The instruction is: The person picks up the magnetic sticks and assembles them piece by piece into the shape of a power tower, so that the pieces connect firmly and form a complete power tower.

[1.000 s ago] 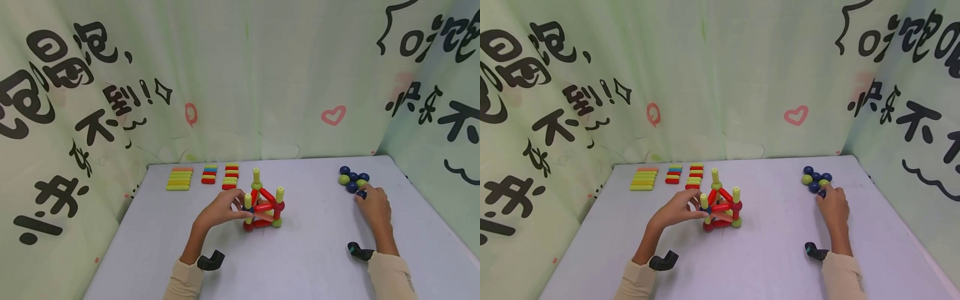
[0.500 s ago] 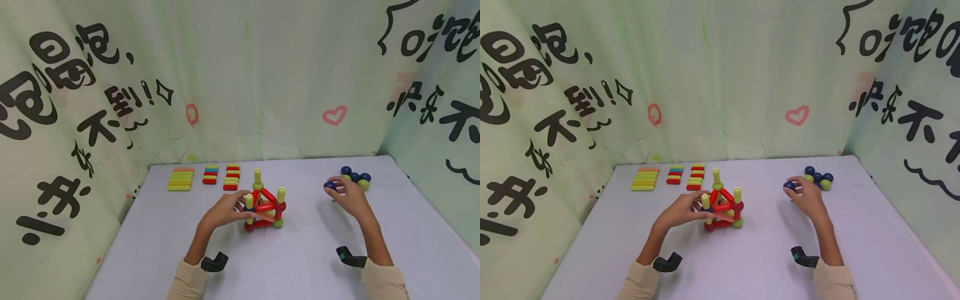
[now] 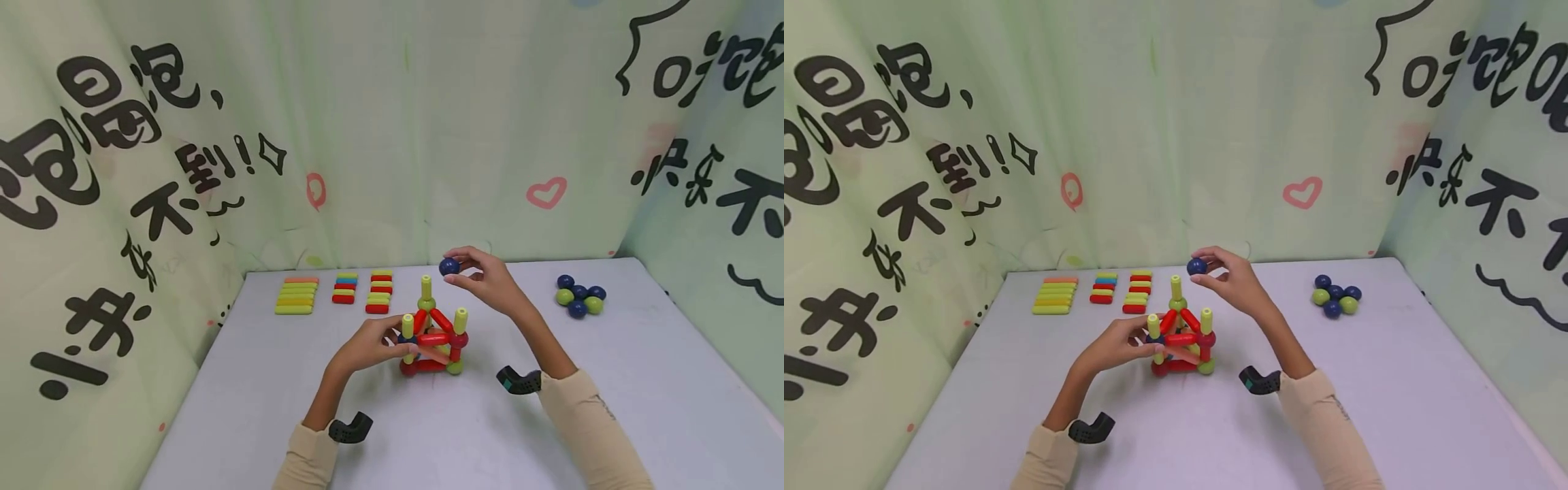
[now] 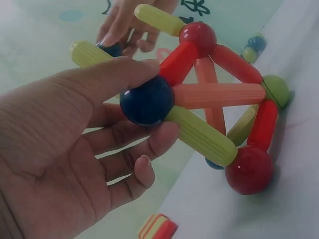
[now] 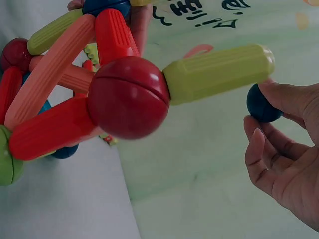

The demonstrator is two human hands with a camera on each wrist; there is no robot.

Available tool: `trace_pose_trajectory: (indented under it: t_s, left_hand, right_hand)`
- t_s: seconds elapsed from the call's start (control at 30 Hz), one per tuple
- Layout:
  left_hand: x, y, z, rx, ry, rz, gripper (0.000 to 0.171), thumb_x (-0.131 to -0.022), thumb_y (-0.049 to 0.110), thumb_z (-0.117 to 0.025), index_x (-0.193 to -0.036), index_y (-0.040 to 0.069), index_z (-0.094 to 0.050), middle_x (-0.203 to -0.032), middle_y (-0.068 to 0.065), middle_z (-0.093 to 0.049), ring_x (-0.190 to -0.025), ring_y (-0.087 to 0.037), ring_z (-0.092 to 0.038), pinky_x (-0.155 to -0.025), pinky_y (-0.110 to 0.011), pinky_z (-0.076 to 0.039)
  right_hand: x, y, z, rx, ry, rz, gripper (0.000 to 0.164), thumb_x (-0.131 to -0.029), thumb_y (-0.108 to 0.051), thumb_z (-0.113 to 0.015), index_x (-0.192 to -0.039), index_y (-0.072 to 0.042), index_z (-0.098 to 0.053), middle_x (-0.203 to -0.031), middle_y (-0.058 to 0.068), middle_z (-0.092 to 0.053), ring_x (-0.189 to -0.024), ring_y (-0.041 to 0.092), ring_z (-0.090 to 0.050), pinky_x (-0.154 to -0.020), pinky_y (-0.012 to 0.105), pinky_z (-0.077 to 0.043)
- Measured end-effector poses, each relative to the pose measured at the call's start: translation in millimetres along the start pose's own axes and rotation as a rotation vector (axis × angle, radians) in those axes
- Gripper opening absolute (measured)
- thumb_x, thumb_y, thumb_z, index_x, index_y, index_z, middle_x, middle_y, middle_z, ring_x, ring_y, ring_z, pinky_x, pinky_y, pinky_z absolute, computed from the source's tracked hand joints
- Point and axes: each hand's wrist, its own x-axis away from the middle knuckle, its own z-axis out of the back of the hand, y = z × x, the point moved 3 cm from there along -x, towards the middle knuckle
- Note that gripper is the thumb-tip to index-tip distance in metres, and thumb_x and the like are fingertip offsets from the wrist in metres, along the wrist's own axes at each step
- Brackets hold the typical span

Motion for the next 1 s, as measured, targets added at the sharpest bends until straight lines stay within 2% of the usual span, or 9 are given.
trace_pose_trajectory:
  t_s: [0.17,0.3,0.43,0.6,0.7,0.83,0.93,1.0]
  left_hand:
    - [-0.6,-1.5,-2.5,0.027,-0.012,-0.02,0.052,-0.089,0.034,-0.071,-0.133,0.01,-0.057,-0.104,-0.001,-0.065,-0.091,-0.014,-0.058,-0.074,-0.022,-0.052]
    - [0.3,-2.0,-2.5,0.042,-0.019,-0.016,0.048,-0.09,0.033,-0.07,-0.13,0.011,-0.058,-0.104,-0.001,-0.064,-0.093,-0.015,-0.058,-0.075,-0.023,-0.053]
    - [0.2,-3.4,-0.2,0.045,-0.012,-0.002,0.054,-0.089,0.035,-0.071,-0.135,0.013,-0.054,-0.108,-0.001,-0.065,-0.094,-0.014,-0.059,-0.077,-0.024,-0.053]
    - [-0.3,-3.3,2.3,0.077,-0.006,0.015,0.064,-0.087,0.037,-0.073,-0.14,0.013,-0.048,-0.113,-0.006,-0.065,-0.094,-0.014,-0.061,-0.079,-0.024,-0.054]
    - [0.2,-2.4,3.8,0.102,-0.005,0.007,0.059,-0.086,0.034,-0.075,-0.136,0.013,-0.05,-0.112,-0.007,-0.065,-0.094,-0.015,-0.062,-0.08,-0.026,-0.055]
    - [1.7,-3.1,5.2,0.137,-0.009,0.019,0.054,-0.086,0.029,-0.076,-0.131,0.011,-0.052,-0.109,-0.008,-0.064,-0.093,-0.016,-0.062,-0.082,-0.027,-0.055]
    - [3.3,-4.7,4.2,0.211,-0.061,0.039,0.053,-0.086,0.024,-0.076,-0.13,0.01,-0.051,-0.108,-0.008,-0.063,-0.092,-0.015,-0.064,-0.083,-0.028,-0.056]
    - [4.4,-5.4,2.3,0.295,-0.121,0.042,0.05,-0.088,0.018,-0.074,-0.129,0.007,-0.049,-0.109,-0.012,-0.064,-0.093,-0.017,-0.067,-0.085,-0.03,-0.057]
  right_hand:
    - [-13,-8,-16,0.071,-0.028,0.072,0.042,-0.089,-0.021,-0.072,-0.129,-0.011,-0.061,-0.116,0.012,-0.065,-0.097,0.024,-0.062,-0.078,0.03,-0.056]
    - [-17,-10,-24,0.084,-0.058,0.091,0.043,-0.089,-0.021,-0.072,-0.13,-0.012,-0.061,-0.118,0.012,-0.065,-0.098,0.025,-0.063,-0.079,0.038,-0.057]
    - [-18,-11,-26,0.093,-0.057,0.09,0.047,-0.089,-0.024,-0.072,-0.133,-0.013,-0.059,-0.119,0.013,-0.065,-0.098,0.026,-0.064,-0.075,0.034,-0.057]
    - [-11,-2,-16,0.063,-0.002,0.047,0.048,-0.091,-0.025,-0.07,-0.135,-0.012,-0.056,-0.117,0.014,-0.065,-0.098,0.026,-0.065,-0.075,0.029,-0.055]
    - [-3,14,-4,0.071,0.076,0.0,0.041,-0.094,-0.027,-0.065,-0.131,-0.01,-0.059,-0.116,0.014,-0.066,-0.095,0.025,-0.066,-0.075,0.025,-0.054]
    - [15,51,21,0.137,0.269,-0.096,0.032,-0.097,-0.029,-0.061,-0.118,-0.005,-0.065,-0.108,0.016,-0.068,-0.081,0.014,-0.065,-0.066,0.014,-0.049]
    - [36,87,43,0.237,0.445,-0.188,0.026,-0.097,-0.022,-0.061,-0.109,-0.001,-0.068,-0.102,0.018,-0.068,-0.073,0.012,-0.064,-0.059,0.012,-0.046]
    - [53,108,56,0.304,0.542,-0.258,0.022,-0.095,-0.015,-0.061,-0.106,0.003,-0.069,-0.101,0.022,-0.068,-0.076,0.02,-0.065,-0.066,0.019,-0.049]
